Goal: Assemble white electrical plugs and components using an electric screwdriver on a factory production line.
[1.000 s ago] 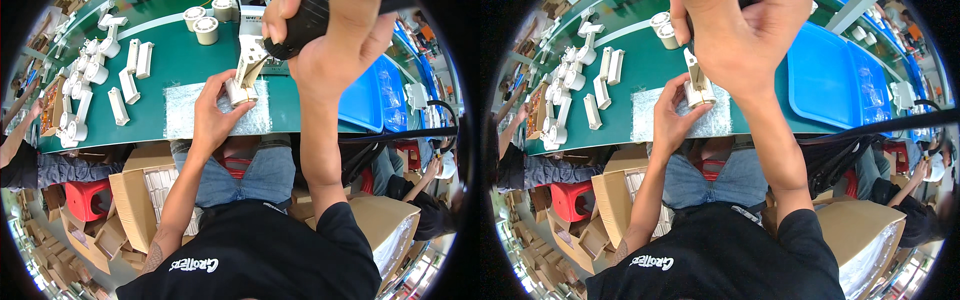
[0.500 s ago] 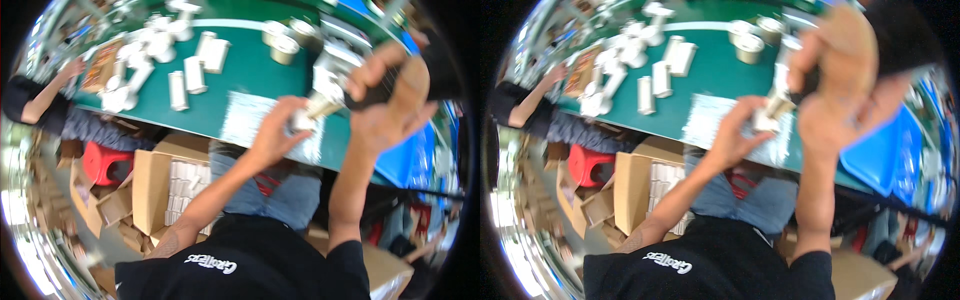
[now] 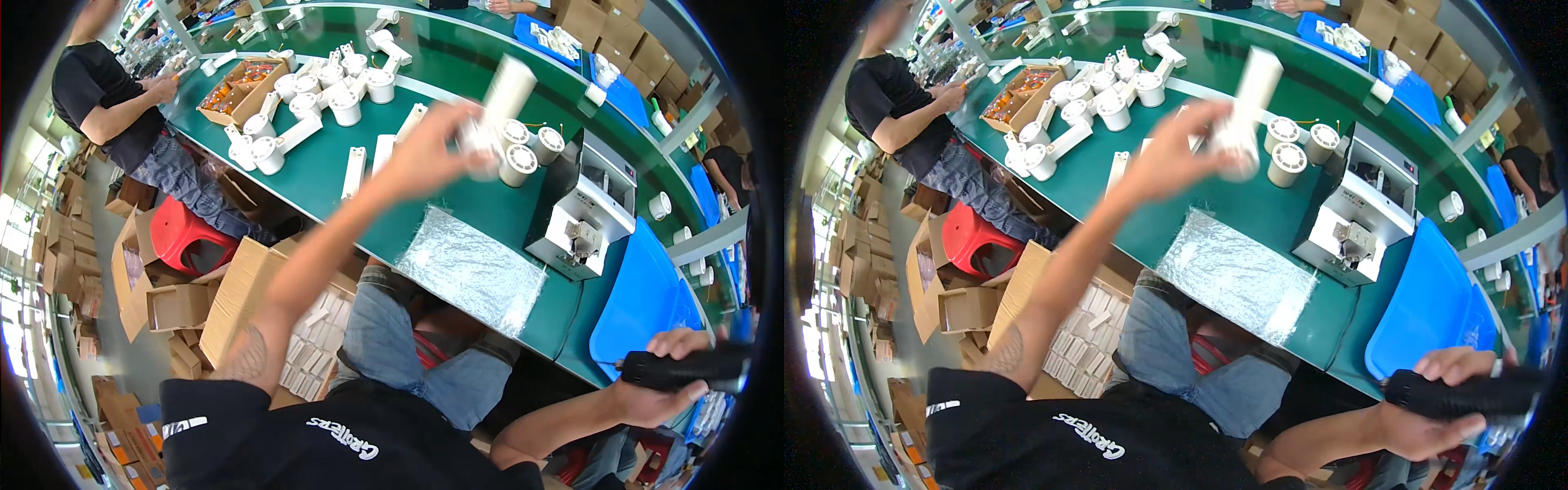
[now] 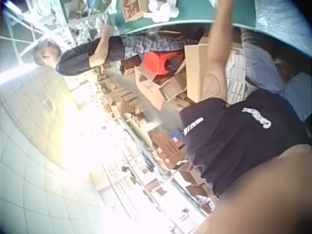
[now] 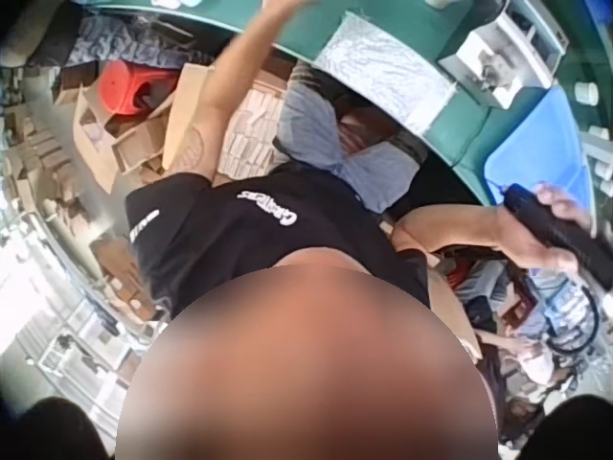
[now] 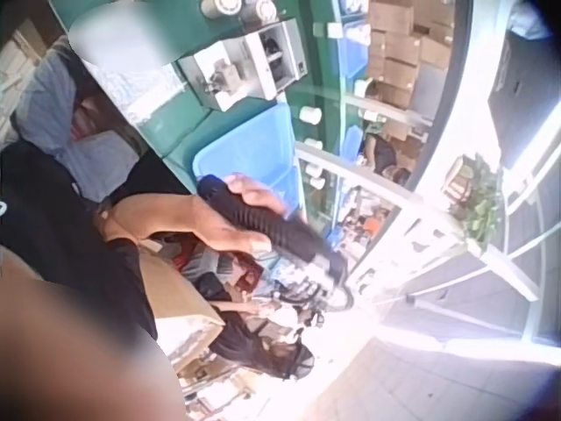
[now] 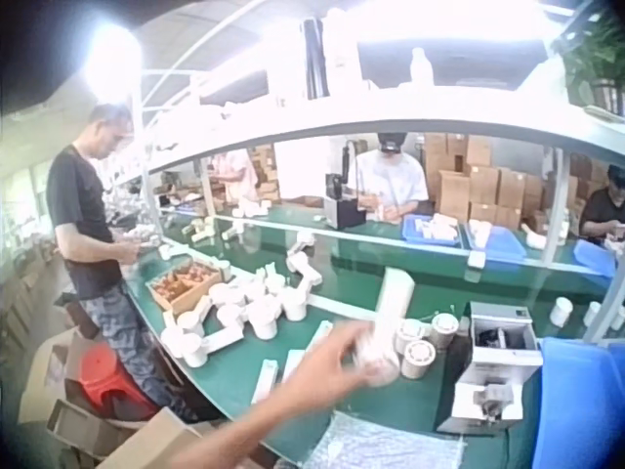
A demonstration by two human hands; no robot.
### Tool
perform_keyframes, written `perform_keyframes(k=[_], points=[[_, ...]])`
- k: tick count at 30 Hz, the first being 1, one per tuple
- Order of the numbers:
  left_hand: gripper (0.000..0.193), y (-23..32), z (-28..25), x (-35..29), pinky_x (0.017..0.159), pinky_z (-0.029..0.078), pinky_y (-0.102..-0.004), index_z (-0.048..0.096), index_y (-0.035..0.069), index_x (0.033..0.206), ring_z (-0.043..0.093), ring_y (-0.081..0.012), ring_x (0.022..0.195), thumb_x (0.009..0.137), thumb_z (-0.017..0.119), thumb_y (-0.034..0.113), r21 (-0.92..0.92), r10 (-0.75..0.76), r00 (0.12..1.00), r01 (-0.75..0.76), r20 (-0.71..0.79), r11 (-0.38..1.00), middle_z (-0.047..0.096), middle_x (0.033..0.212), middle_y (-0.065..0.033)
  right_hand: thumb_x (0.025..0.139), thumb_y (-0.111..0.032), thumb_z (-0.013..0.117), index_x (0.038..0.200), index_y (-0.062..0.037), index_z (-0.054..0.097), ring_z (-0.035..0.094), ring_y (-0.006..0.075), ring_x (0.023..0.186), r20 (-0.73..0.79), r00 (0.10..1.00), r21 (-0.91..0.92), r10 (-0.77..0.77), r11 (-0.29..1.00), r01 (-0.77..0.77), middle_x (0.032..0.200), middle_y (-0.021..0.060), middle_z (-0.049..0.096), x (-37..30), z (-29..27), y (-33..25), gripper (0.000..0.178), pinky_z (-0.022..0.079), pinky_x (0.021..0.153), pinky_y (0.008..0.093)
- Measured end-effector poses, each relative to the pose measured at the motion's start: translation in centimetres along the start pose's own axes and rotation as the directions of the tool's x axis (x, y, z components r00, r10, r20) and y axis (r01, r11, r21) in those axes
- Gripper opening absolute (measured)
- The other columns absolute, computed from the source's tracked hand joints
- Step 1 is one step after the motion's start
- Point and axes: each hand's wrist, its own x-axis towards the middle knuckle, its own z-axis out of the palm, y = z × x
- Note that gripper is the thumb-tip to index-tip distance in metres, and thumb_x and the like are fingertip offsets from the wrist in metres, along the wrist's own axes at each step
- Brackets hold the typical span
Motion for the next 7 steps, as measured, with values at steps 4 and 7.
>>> perform_keyframes(k=[4,7], points=[[0.082,-9.6,-5.7,13.2,0.109,0.046,-0.0437,0.063,0.009,0.144,0.068,-0.0298,0.121,0.088,0.076,0.067,0.529,-0.249,0.959,0.141,0.138,0.837,0.073,0.126,-0.0169,0.108,-0.062,0.045,0.105,-0.0011,0.047,0.052,0.0153,0.071,0.017,0.973,-0.032,0.229,0.973,-0.229,0.092,0.0077,0.047,-1.5,-0.5,2.0,0.061,0.044,0.061,0.0278],[0.082,-16.1,-8.4,17.1,0.115,0.03,-0.067,0.065,0.013,0.14,0.07,-0.03,0.119,0.088,0.069,0.075,0.811,-0.423,0.88,0.081,0.214,0.579,0.075,0.125,-0.0155,0.107,-0.063,0.046,0.109,-0.0019,0.047,0.053,0.0155,0.072,0.024,0.973,0.034,0.23,0.972,-0.231,0.093,0.0077,0.047,-1.4,-0.4,2.8,0.061,0.045,0.061,0.0283]])
